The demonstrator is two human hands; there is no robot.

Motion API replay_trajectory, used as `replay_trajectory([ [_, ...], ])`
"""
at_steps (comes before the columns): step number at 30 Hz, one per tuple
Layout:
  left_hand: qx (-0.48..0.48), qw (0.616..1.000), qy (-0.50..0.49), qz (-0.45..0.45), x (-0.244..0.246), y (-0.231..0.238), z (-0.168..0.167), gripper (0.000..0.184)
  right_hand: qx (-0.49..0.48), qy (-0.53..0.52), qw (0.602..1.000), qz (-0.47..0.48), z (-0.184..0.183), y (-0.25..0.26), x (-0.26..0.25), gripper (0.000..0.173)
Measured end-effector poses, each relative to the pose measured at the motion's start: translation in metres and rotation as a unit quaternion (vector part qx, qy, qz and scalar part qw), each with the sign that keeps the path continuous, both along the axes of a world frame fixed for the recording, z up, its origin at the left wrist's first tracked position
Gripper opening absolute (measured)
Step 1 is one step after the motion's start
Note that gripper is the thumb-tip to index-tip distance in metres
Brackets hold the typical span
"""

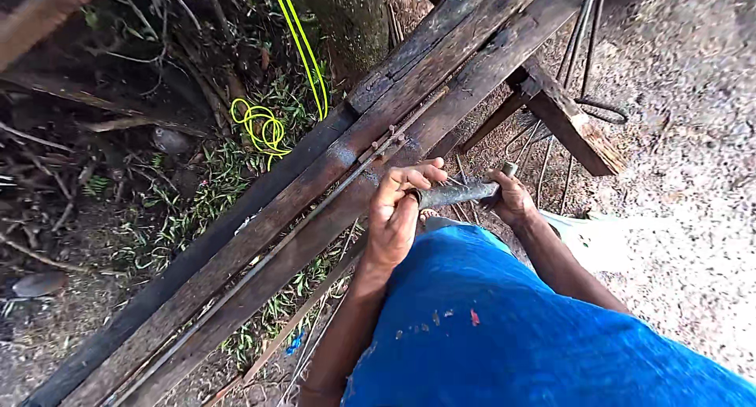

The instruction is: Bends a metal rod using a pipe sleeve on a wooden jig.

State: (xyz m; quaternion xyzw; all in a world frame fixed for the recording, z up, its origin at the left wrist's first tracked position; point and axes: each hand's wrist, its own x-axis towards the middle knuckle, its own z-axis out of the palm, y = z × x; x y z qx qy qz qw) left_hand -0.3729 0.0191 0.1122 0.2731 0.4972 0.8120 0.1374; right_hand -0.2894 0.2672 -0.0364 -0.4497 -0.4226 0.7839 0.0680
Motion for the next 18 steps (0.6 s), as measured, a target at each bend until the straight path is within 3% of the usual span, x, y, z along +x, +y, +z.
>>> replay_trajectory([
  [3,-0.057,0.992,-0.096,0.067,-0.005,0.015,-0.003,0.021,-0.021,0.021,0.994,-0.104,0.000,0.016,-0.010,0.023],
  [7,-0.105,0.960,-0.226,0.126,-0.015,0.030,0.004,0.018,-0.014,0.125,0.985,-0.122,-0.001,0.043,-0.022,0.012],
  [11,-0.077,0.974,-0.181,0.115,-0.014,0.046,0.012,0.014,0.011,0.212,0.971,-0.107,0.001,0.064,-0.031,0.003],
  [18,-0.123,0.979,-0.101,0.124,-0.013,0.057,0.012,0.023,0.007,0.246,0.962,-0.116,0.000,0.076,-0.034,0.011],
])
